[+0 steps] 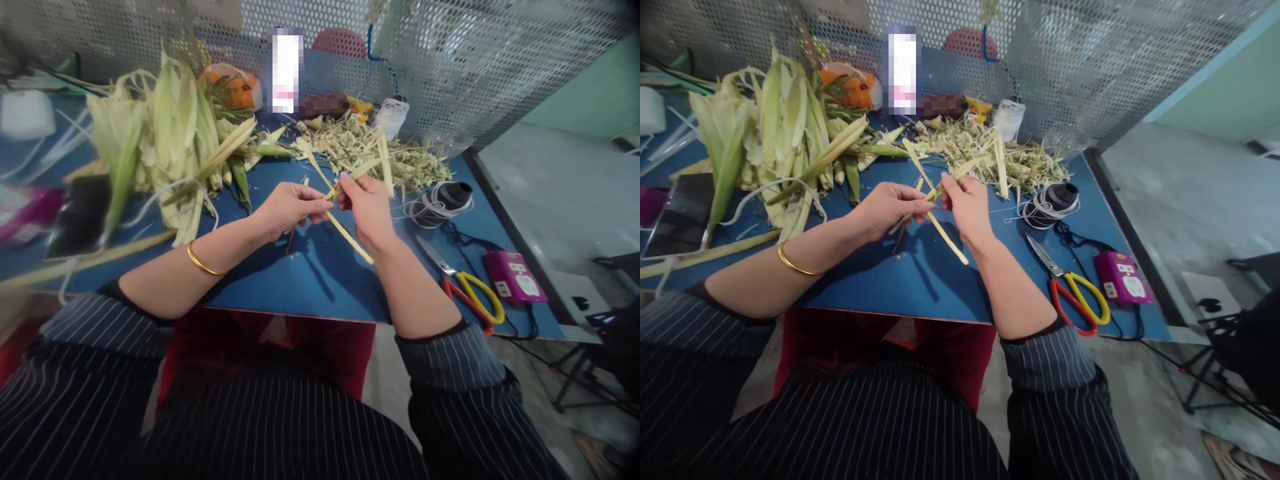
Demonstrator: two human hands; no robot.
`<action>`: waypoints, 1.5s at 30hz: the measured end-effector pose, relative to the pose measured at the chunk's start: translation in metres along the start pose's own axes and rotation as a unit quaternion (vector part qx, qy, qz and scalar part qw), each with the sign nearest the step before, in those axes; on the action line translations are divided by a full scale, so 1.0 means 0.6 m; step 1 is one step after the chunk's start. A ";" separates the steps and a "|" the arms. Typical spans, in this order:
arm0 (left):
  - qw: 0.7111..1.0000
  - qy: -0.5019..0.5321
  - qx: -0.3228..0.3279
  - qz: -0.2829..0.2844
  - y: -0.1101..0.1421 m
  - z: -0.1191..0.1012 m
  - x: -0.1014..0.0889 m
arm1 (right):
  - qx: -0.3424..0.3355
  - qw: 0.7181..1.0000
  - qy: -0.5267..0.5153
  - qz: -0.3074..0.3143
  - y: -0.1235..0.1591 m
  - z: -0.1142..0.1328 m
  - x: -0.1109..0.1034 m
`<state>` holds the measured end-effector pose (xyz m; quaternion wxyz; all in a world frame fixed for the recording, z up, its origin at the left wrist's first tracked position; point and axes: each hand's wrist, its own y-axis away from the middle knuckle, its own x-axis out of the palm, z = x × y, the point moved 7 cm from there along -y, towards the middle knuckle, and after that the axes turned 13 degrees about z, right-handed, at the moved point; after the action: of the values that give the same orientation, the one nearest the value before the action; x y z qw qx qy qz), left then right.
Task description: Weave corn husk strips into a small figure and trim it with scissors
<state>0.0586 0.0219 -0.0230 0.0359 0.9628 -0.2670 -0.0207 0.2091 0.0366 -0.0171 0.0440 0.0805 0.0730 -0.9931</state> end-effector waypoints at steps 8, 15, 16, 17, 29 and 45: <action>0.995 0.043 0.039 -0.086 -0.008 0.007 -0.041 | 0.127 0.964 0.040 0.230 0.024 -0.002 0.051; 0.990 0.117 0.029 -0.068 -0.011 0.010 -0.034 | 0.001 0.949 0.233 0.213 0.028 0.020 0.058; 0.989 0.121 0.027 -0.076 -0.011 0.011 -0.034 | -0.016 0.937 0.272 0.216 0.029 0.023 0.061; 0.989 0.125 0.021 -0.081 -0.010 0.014 -0.033 | -0.030 0.923 0.317 0.214 0.031 0.027 0.063; 0.965 0.257 0.015 -0.042 -0.015 0.018 -0.020 | -0.334 0.702 0.610 0.155 0.080 0.075 0.111; 0.981 0.182 0.027 -0.055 -0.013 0.026 -0.019 | -0.377 0.686 0.587 0.207 0.087 0.062 0.133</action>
<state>0.0521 0.0332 -0.0387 0.0564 0.9643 -0.2034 0.1600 0.1303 -0.0268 -0.0010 0.2231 0.6367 0.4337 -0.5973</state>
